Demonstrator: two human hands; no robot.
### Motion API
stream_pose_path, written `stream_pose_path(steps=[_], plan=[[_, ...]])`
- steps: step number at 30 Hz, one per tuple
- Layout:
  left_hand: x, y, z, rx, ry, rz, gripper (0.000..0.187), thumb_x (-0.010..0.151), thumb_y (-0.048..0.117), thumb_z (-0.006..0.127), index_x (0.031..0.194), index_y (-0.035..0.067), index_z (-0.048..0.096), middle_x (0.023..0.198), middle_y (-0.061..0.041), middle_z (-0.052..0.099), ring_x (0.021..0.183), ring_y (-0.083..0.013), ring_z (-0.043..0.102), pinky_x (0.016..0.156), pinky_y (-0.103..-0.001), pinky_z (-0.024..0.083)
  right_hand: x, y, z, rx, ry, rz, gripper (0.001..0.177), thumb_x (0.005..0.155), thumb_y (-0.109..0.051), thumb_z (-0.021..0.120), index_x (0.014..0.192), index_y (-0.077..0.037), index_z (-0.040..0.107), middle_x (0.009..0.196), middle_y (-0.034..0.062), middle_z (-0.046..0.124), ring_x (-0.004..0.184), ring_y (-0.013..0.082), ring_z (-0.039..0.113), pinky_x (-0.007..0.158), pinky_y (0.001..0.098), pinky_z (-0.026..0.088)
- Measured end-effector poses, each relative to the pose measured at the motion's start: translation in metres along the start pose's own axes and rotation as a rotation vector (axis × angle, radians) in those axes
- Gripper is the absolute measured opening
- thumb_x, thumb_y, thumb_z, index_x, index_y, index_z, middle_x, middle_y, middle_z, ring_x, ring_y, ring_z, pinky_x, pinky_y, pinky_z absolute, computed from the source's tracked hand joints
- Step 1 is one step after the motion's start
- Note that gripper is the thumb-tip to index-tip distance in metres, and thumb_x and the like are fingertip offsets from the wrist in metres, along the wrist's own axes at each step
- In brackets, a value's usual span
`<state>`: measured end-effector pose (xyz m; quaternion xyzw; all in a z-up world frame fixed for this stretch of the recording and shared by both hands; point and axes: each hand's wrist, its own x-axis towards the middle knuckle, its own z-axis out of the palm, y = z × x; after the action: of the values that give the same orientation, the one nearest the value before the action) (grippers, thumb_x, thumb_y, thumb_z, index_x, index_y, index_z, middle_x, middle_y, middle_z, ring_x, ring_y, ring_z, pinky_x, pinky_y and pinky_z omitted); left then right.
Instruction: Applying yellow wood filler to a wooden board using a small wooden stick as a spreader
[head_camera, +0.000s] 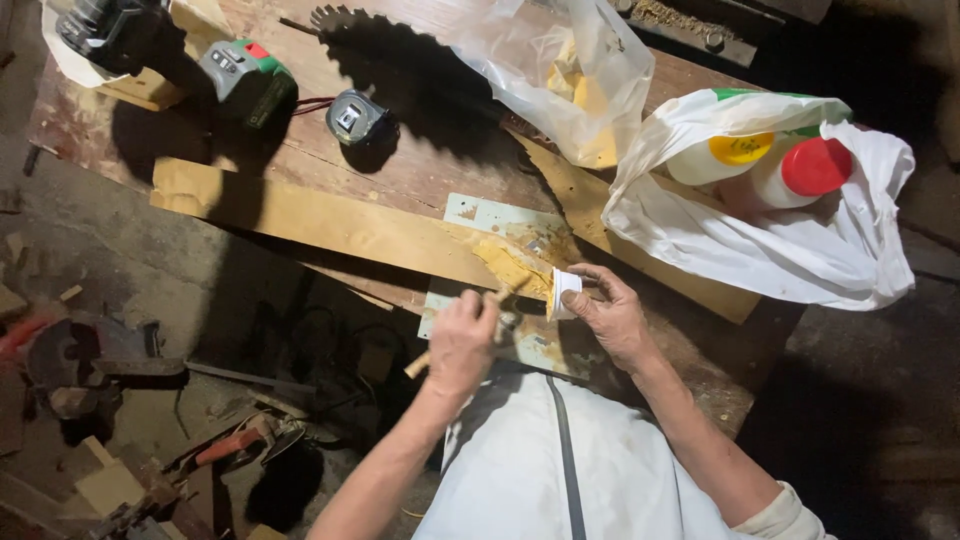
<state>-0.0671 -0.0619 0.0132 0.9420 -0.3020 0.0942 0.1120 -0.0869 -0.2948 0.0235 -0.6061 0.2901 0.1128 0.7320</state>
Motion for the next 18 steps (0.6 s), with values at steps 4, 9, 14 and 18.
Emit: stream_pose_path(steps=[4, 9, 14, 18], plan=[[-0.003, 0.011, 0.002, 0.001, 0.01, 0.02, 0.02, 0.085, 0.007, 0.063, 0.105, 0.006, 0.065, 0.085, -0.007, 0.049, 0.066, -0.026, 0.055, 0.054, -0.038, 0.041, 0.004, 0.006, -0.008, -0.021, -0.001, 0.012, 0.049, 0.084, -0.03, 0.085, 0.127, -0.013, 0.068, 0.113, 0.01, 0.066, 0.099, 0.0207, 0.068, 0.089, 0.0378, 0.061], [0.005, 0.01, -0.005, 0.006, 0.115, 0.03, 0.019, 0.086, 0.006, 0.063, 0.104, 0.01, 0.066, 0.085, -0.007, 0.051, 0.067, -0.0253, 0.053, 0.054, -0.037, 0.038, 0.01, 0.015, -0.012, -0.032, 0.068, -0.001, 0.044, 0.09, -0.03, 0.081, 0.126, -0.007, 0.071, 0.112, 0.0087, 0.068, 0.095, 0.0166, 0.065, 0.086, 0.0329, 0.06], [0.01, 0.005, 0.004, 0.012, 0.157, 0.054, 0.018, 0.085, 0.007, 0.065, 0.103, 0.011, 0.065, 0.084, -0.007, 0.05, 0.066, -0.0256, 0.052, 0.054, -0.037, 0.036, 0.014, 0.02, -0.01, -0.03, 0.082, 0.019, 0.044, 0.09, -0.032, 0.081, 0.125, -0.007, 0.071, 0.11, 0.01, 0.068, 0.095, 0.0172, 0.064, 0.084, 0.0343, 0.061], [0.01, -0.015, 0.014, -0.014, 0.115, 0.074, 0.016, 0.079, 0.009, 0.073, 0.093, 0.01, 0.067, 0.084, -0.007, 0.05, 0.068, -0.0278, 0.052, 0.056, -0.039, 0.036, 0.013, 0.017, -0.005, -0.037, 0.074, 0.029, 0.044, 0.089, -0.031, 0.082, 0.124, -0.007, 0.071, 0.111, 0.0101, 0.068, 0.094, 0.0185, 0.065, 0.081, 0.0368, 0.063]])
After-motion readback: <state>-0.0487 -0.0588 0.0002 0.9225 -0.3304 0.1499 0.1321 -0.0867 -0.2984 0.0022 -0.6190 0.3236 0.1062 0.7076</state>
